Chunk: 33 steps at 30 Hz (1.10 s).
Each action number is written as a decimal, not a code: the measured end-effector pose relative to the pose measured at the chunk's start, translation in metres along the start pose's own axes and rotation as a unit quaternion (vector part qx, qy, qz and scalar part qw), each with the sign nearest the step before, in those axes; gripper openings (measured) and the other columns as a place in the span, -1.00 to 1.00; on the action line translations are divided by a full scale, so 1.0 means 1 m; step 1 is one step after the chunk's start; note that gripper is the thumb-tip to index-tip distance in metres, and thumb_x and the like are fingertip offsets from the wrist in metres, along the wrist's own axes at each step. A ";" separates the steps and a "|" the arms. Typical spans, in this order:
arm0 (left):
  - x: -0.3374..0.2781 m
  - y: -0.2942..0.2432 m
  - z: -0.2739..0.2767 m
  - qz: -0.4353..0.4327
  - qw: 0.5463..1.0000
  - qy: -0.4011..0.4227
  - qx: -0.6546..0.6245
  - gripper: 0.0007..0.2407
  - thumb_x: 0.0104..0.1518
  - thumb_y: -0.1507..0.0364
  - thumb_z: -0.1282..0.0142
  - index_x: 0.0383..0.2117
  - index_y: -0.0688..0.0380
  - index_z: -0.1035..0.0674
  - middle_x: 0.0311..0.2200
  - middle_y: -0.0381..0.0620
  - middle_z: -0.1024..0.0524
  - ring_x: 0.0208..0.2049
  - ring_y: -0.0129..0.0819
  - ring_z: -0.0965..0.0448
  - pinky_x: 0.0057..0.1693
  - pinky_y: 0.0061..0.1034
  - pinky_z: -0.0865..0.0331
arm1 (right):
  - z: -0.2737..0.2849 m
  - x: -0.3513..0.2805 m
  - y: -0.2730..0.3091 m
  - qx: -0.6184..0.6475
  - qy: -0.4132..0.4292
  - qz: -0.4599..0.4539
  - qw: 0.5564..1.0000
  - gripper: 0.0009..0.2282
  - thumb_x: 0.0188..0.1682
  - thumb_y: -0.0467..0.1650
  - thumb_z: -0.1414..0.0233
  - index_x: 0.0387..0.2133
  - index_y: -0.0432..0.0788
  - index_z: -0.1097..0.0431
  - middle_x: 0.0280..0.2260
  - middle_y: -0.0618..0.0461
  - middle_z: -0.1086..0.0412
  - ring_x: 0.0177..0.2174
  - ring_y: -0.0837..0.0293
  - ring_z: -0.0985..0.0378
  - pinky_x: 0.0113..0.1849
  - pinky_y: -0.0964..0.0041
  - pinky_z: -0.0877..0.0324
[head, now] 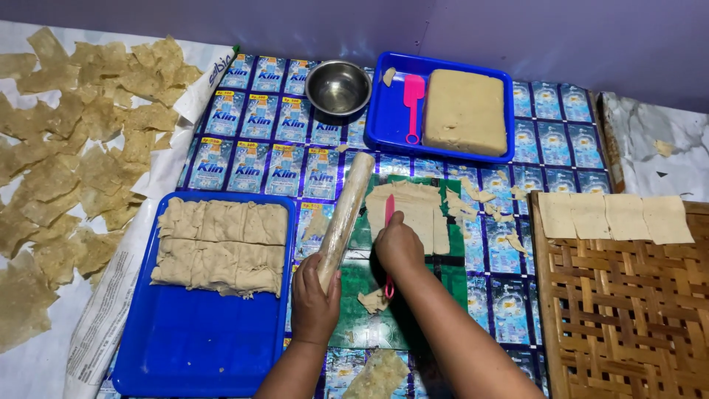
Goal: The recorder is rolling out dough and cutting it into rectangular cracker sheets before placing them on a tray.
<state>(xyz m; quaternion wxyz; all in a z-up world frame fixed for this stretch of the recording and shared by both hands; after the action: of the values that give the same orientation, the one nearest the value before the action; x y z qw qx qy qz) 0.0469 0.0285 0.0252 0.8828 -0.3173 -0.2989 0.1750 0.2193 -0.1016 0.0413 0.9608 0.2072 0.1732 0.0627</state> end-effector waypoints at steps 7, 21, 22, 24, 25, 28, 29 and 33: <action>0.000 0.000 -0.001 -0.002 1.000 0.008 0.009 -0.59 0.14 0.42 -0.21 0.09 0.27 -0.39 0.08 0.13 -0.46 0.10 0.02 -0.49 0.20 -0.21 -0.38 | 0.074 -0.027 -0.060 -0.125 0.086 -0.052 0.987 -0.71 0.23 -0.15 0.27 0.05 0.02 -0.21 -0.39 0.00 -0.50 -0.43 0.11 -0.62 -0.38 0.22 -0.63; 0.002 -0.004 0.000 -0.025 1.000 0.001 0.004 -0.59 0.13 0.45 -0.20 0.09 0.29 -0.37 0.08 0.14 -0.44 0.08 0.04 -0.47 0.21 -0.19 -0.35 | 0.111 0.008 -0.150 -0.280 -0.218 0.114 0.928 -0.88 0.01 -0.22 -0.09 -0.31 0.12 -0.54 -0.33 0.12 -0.49 -0.31 0.07 -0.54 -0.15 0.09 -0.10; 0.001 -0.004 0.001 -0.026 1.000 0.000 0.005 -0.59 0.13 0.45 -0.20 0.09 0.29 -0.37 0.08 0.14 -0.44 0.08 0.04 -0.47 0.21 -0.19 -0.35 | 0.112 0.009 -0.149 -0.279 -0.219 0.114 0.928 -0.88 0.01 -0.22 -0.09 -0.31 0.12 -0.54 -0.33 0.12 -0.49 -0.31 0.07 -0.54 -0.15 0.09 -0.10; 0.001 -0.004 0.001 -0.021 1.000 -0.003 0.005 -0.59 0.12 0.45 -0.21 0.09 0.29 -0.39 0.06 0.14 -0.46 0.07 0.03 -0.49 0.20 -0.20 -0.37 | 0.114 0.012 -0.145 -0.278 -0.214 0.142 0.925 -0.83 -0.09 -0.21 -0.15 -0.28 0.11 -0.54 -0.32 0.15 -0.48 -0.32 0.07 -0.55 -0.16 0.10 -0.10; 0.001 -0.003 0.000 -0.020 1.000 -0.005 0.005 -0.59 0.12 0.45 -0.21 0.09 0.29 -0.39 0.06 0.14 -0.46 0.07 0.03 -0.49 0.20 -0.20 -0.37 | 0.117 0.012 -0.144 -0.279 -0.215 0.144 0.925 -0.83 -0.09 -0.21 -0.15 -0.28 0.11 -0.54 -0.32 0.15 -0.48 -0.32 0.07 -0.55 -0.16 0.10 -0.10; -0.002 0.000 -0.001 -0.014 1.000 -0.003 0.018 -0.57 0.12 0.45 -0.22 0.10 0.29 -0.38 0.07 0.14 -0.45 0.08 0.03 -0.48 0.20 -0.20 -0.37 | 0.118 0.010 -0.140 -0.288 -0.175 0.159 0.928 -0.80 -0.10 -0.14 -0.16 -0.32 0.10 -0.52 -0.35 0.17 -0.45 -0.32 0.09 -0.52 -0.13 0.10 -0.11; -0.001 -0.001 -0.001 -0.015 1.000 -0.004 0.016 -0.58 0.12 0.44 -0.21 0.10 0.28 -0.38 0.07 0.13 -0.46 0.07 0.03 -0.49 0.19 -0.20 -0.37 | 0.119 0.009 -0.141 -0.294 -0.151 0.145 0.933 -0.81 -0.06 -0.14 -0.13 -0.31 0.13 -0.53 -0.35 0.21 -0.46 -0.32 0.13 -0.53 -0.12 0.11 -0.10; 0.000 0.000 -0.002 -0.015 1.000 -0.002 0.020 -0.59 0.13 0.44 -0.21 0.10 0.28 -0.38 0.07 0.12 -0.46 0.08 0.02 -0.49 0.20 -0.21 -0.39 | 0.119 0.004 -0.144 -0.284 -0.162 0.143 0.934 -0.80 -0.05 -0.11 -0.13 -0.33 0.12 -0.56 -0.33 0.26 -0.51 -0.33 0.15 -0.54 -0.07 0.13 -0.07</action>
<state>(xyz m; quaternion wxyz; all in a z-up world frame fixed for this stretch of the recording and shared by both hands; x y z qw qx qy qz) 0.0480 0.0276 0.0235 0.8909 -0.2948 -0.3021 0.1679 0.2728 -0.2756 0.0810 0.9755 -0.0446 -0.0410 0.2114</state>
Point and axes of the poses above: each hand's wrist, its own x-axis towards the middle knuckle, its own z-axis out of the back of the hand, y = z × x, the point moved 6 cm from there along x, towards the middle knuckle
